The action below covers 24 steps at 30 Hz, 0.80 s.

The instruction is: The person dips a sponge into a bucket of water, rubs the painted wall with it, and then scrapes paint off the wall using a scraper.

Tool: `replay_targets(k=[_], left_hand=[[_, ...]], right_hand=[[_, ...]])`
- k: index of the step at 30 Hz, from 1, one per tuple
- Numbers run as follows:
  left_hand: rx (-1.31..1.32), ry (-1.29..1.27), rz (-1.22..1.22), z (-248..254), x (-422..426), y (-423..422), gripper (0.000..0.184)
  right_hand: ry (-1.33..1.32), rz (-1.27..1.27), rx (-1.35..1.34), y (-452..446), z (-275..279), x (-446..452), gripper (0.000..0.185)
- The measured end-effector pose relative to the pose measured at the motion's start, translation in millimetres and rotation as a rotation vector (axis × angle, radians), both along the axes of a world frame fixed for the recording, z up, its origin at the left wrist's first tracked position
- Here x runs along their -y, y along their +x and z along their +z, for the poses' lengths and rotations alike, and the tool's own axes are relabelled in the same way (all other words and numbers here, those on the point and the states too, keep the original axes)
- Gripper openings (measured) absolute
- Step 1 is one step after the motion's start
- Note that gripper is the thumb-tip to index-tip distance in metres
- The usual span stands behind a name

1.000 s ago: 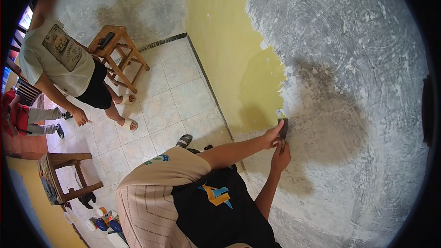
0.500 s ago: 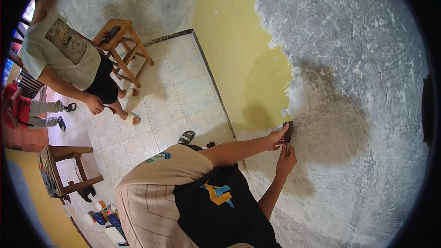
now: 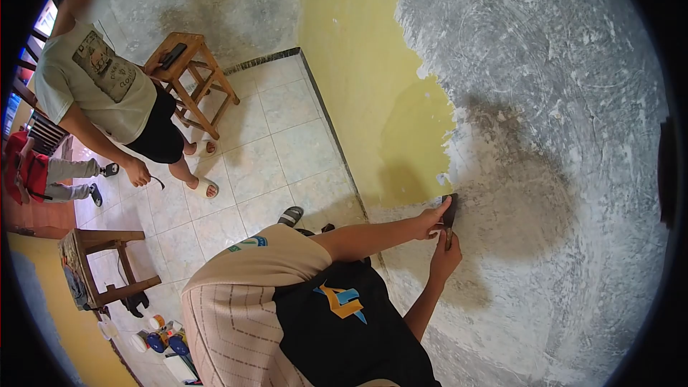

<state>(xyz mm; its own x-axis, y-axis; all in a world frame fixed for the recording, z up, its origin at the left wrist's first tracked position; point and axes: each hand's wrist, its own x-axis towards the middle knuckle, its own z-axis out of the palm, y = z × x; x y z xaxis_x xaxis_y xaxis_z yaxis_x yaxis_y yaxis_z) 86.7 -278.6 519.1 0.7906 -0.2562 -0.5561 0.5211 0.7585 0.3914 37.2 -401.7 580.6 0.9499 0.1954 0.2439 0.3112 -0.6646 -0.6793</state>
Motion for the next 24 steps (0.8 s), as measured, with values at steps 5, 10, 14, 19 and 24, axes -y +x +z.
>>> replay_targets(k=[5,10,14,19,24], left_hand=[[0.023,0.025,-0.022,-4.0,-5.6,2.1,0.071],[0.015,0.036,-0.024,-1.0,-6.8,0.5,0.071],[-0.006,0.038,0.002,-3.5,-3.1,3.3,0.068],[-0.005,0.033,-0.003,-5.7,-3.3,3.8,0.068],[-0.006,0.032,-0.015,-6.0,-3.6,4.6,0.069]], right_hand=[[-0.01,-0.026,-0.09,2.4,-4.9,-0.6,0.027],[0.008,-0.018,-0.111,3.7,-4.6,-0.6,0.027],[0.021,-0.011,-0.108,5.6,-5.2,1.8,0.027],[0.035,-0.015,-0.086,5.7,-7.3,1.5,0.027],[0.055,-0.015,-0.067,5.5,-11.8,1.9,0.027]])
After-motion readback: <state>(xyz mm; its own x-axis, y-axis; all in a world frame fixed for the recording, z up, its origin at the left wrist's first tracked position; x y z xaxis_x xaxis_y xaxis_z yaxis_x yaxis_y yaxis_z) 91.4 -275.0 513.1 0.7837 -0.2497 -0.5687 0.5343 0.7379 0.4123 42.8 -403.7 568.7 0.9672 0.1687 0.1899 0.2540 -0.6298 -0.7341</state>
